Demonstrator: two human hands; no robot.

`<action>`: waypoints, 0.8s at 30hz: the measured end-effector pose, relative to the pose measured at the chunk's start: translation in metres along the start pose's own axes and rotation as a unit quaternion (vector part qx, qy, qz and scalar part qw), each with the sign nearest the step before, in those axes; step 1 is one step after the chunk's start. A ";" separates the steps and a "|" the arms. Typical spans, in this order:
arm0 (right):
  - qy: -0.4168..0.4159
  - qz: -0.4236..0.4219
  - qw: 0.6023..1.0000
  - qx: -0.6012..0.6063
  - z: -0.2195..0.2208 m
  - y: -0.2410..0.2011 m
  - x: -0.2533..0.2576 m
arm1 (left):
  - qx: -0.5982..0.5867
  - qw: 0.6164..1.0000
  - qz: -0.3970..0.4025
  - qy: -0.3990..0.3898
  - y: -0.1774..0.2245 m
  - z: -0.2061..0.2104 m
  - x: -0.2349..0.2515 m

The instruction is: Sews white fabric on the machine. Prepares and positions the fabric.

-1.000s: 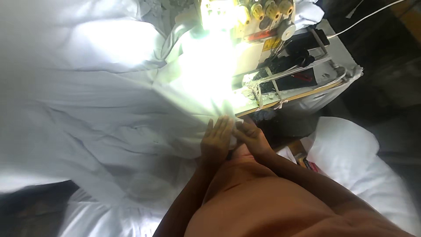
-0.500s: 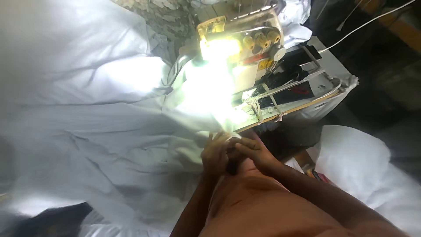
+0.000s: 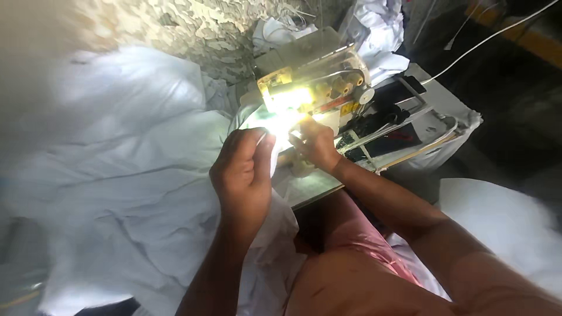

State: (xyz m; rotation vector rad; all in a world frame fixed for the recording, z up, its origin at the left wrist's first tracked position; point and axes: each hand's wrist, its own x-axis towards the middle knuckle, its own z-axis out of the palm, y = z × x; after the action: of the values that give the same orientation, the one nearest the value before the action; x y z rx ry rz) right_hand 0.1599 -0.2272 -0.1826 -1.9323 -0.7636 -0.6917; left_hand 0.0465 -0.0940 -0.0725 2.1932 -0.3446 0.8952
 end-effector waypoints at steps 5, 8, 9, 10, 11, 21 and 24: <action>-0.053 0.042 0.996 0.051 -0.008 0.003 0.005 | 0.042 0.998 0.010 -0.054 0.014 -0.007 -0.001; -0.134 0.066 0.981 0.122 -0.023 0.004 0.011 | 0.025 0.996 0.016 -0.079 0.020 -0.007 -0.006; -0.150 0.066 0.977 0.133 -0.026 0.007 0.010 | 0.024 0.996 0.018 -0.087 0.021 -0.007 -0.010; -0.162 0.064 0.975 0.137 -0.029 0.010 0.008 | 0.020 0.995 0.021 -0.097 0.022 -0.007 -0.015; -0.165 0.056 0.976 0.131 -0.031 0.013 0.004 | 0.016 0.994 0.020 -0.111 0.023 -0.007 -0.021; -0.135 -0.025 0.986 0.094 -0.028 0.023 -0.033 | 0.066 0.969 0.035 -0.235 0.011 0.012 -0.057; -0.130 -0.046 0.987 0.086 -0.028 0.022 -0.038 | 0.095 0.964 0.030 -0.248 0.002 0.020 -0.055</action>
State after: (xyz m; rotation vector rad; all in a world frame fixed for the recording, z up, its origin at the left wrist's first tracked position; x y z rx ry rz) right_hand 0.1474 -0.2693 -0.2104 -1.8582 -1.0457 -0.4160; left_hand 0.0162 -0.1108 -0.1194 2.5875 -0.5852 0.4081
